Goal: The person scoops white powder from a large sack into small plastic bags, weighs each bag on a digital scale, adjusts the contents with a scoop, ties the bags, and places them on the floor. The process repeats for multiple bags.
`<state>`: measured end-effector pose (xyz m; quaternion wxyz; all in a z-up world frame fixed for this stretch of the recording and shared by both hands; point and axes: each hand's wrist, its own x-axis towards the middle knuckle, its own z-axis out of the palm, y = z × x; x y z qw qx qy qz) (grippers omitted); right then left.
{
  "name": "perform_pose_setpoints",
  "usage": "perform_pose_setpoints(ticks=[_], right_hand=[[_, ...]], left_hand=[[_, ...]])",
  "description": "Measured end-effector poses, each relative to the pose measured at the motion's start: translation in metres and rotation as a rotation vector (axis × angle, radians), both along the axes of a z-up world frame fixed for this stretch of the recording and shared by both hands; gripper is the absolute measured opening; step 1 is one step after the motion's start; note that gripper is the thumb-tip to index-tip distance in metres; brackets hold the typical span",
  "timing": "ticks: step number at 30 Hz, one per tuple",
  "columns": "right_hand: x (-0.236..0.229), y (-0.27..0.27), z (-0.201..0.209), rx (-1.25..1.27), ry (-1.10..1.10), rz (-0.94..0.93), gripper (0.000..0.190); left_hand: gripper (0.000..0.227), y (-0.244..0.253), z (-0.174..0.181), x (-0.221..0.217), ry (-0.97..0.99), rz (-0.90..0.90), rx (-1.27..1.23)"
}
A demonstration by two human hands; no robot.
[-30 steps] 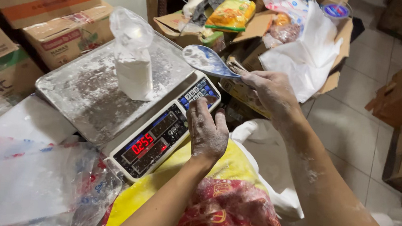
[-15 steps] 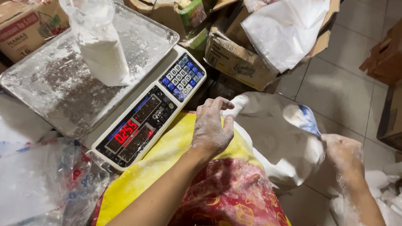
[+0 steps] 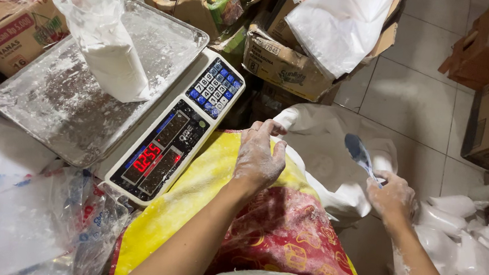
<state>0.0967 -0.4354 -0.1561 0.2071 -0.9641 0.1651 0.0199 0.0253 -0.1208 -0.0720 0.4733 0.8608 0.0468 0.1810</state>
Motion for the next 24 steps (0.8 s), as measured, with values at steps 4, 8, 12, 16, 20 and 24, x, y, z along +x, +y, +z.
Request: perform_pose_setpoints(ticks=[4, 8, 12, 16, 20, 24], right_hand=[[0.005, -0.003, -0.005, 0.227, -0.174, 0.026, 0.029], [0.015, -0.002, 0.007, 0.759, -0.183, 0.039, 0.030], [0.016, 0.017, 0.051, 1.086, -0.169, 0.273, 0.027], [0.040, 0.053, 0.112, 1.164, -0.199, 0.316, 0.026], [0.108, 0.097, 0.151, 1.277, -0.280, 0.156, 0.016], [0.198, 0.130, 0.163, 1.399, -0.172, 0.074, 0.017]], left_hand=[[0.025, 0.000, -0.004, 0.000, -0.017, -0.005, 0.010], [0.025, 0.001, -0.005, 0.000, -0.011, 0.000, 0.009], [0.024, 0.007, -0.002, 0.001, -0.005, 0.011, 0.007], [0.024, 0.014, 0.001, 0.001, 0.002, 0.032, 0.007], [0.025, 0.020, 0.006, 0.000, -0.017, 0.055, 0.003], [0.024, 0.027, 0.012, -0.004, -0.004, 0.084, -0.001]])
